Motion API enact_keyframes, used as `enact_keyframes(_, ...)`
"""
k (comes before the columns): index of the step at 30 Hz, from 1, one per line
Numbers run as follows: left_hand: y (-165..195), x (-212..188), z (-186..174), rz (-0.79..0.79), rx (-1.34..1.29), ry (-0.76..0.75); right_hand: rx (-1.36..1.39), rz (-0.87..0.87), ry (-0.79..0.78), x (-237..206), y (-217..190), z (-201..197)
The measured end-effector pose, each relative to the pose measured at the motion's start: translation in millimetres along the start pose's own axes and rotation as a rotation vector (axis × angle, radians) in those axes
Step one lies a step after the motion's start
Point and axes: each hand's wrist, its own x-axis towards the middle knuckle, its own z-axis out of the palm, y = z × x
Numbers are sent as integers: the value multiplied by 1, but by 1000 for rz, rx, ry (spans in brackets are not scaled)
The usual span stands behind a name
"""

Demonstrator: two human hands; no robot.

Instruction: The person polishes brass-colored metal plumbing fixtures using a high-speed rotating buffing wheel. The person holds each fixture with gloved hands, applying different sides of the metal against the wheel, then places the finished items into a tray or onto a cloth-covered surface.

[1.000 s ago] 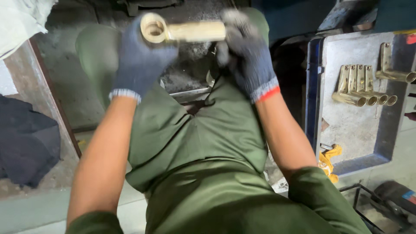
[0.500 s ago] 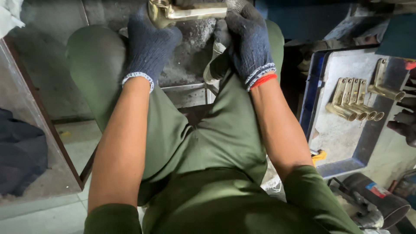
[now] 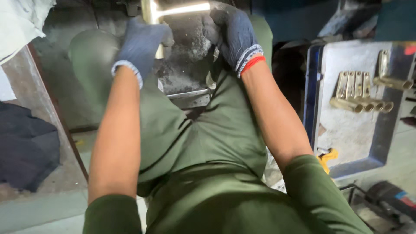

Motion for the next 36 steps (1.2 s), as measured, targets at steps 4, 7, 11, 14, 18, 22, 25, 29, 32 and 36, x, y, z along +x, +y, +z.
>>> enact_keyframes(4,14,-69,-14,15,-143,-140,60,-62,-35,-56,-1,-2)
enact_keyframes(7,22,-139,-6,294,-62,53,35,-122,-195,-114,6,-11)
enact_keyframes(11,39,-178,24,284,-123,192,-434,-174,-139,-159,16,-1)
enact_keyframes(14,49,-187,45,427,-108,288,-831,-332,-370,-186,30,7)
enact_keyframes(18,51,-199,61,428,-196,306,-1050,-563,-351,-195,45,4)
enact_keyframes(22,47,-211,54,560,-86,251,-1121,-553,-308,-197,54,-4)
enact_keyframes(25,48,-210,32,616,-44,132,-861,-223,-214,-203,55,-11)
enact_keyframes(29,56,-195,-6,394,-525,-53,-899,-443,-385,-210,56,-19)
enact_keyframes(32,61,-175,-17,402,-345,-78,-968,-346,-367,-211,61,-23)
enact_keyframes(36,61,-158,-11,542,250,-72,-1188,-510,-475,-211,64,-27)
